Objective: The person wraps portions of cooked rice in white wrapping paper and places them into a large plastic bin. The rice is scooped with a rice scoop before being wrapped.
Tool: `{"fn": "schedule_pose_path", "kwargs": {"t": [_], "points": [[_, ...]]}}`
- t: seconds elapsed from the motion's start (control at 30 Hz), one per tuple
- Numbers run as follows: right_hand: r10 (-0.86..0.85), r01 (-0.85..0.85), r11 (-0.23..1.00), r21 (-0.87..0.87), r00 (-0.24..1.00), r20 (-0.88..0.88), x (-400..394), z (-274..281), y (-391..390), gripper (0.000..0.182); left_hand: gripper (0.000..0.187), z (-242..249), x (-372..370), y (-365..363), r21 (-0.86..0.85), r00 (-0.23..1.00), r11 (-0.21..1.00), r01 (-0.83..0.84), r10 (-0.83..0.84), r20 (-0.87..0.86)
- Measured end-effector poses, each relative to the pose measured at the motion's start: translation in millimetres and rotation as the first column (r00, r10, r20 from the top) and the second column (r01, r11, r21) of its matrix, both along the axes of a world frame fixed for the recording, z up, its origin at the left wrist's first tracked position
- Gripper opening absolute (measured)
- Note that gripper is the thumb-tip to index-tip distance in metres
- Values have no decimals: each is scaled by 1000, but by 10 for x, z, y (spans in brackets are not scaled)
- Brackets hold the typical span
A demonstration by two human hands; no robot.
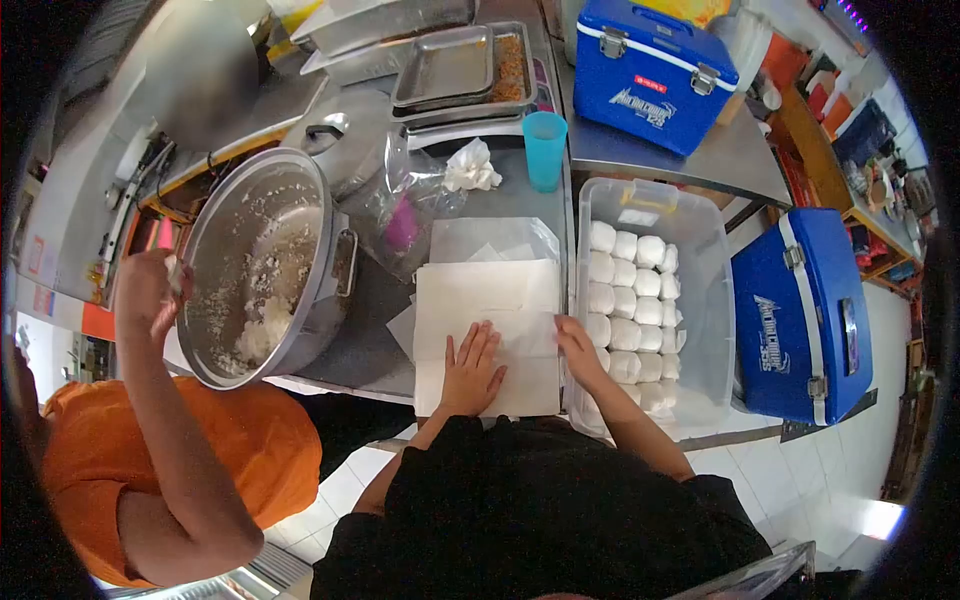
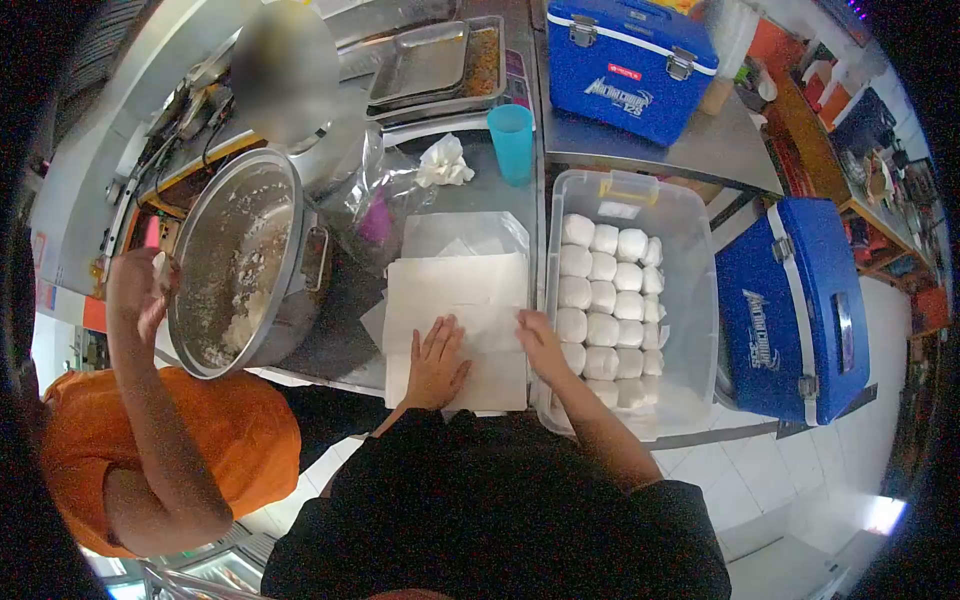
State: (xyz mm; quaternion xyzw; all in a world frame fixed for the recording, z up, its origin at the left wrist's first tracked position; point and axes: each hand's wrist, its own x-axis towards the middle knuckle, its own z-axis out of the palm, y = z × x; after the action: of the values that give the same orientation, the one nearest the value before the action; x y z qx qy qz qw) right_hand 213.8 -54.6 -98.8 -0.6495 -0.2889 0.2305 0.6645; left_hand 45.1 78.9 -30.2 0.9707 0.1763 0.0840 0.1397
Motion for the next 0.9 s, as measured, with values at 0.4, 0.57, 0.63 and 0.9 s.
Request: {"fn": "schedule_pose_path", "kwargs": {"t": [0.4, 0.57, 0.63, 0.9], "points": [[139, -120, 986, -113, 974, 181, 601, 672, 821, 45, 44, 129, 292, 358, -129, 987, 984, -124, 136, 90], [50, -7, 997, -72, 792, 609, 208, 988, 420, 27, 28, 291, 477, 543, 186, 948, 972, -146, 84, 307], [-129, 195, 981, 24, 551, 825, -44, 995, 331, 25, 23, 168, 530, 695, 328, 958, 940, -89, -9, 286], [469, -219, 883, -415, 397, 789, -753, 738, 535, 45, 15, -256, 769, 894, 96, 989, 987, 129, -135, 61]]}}
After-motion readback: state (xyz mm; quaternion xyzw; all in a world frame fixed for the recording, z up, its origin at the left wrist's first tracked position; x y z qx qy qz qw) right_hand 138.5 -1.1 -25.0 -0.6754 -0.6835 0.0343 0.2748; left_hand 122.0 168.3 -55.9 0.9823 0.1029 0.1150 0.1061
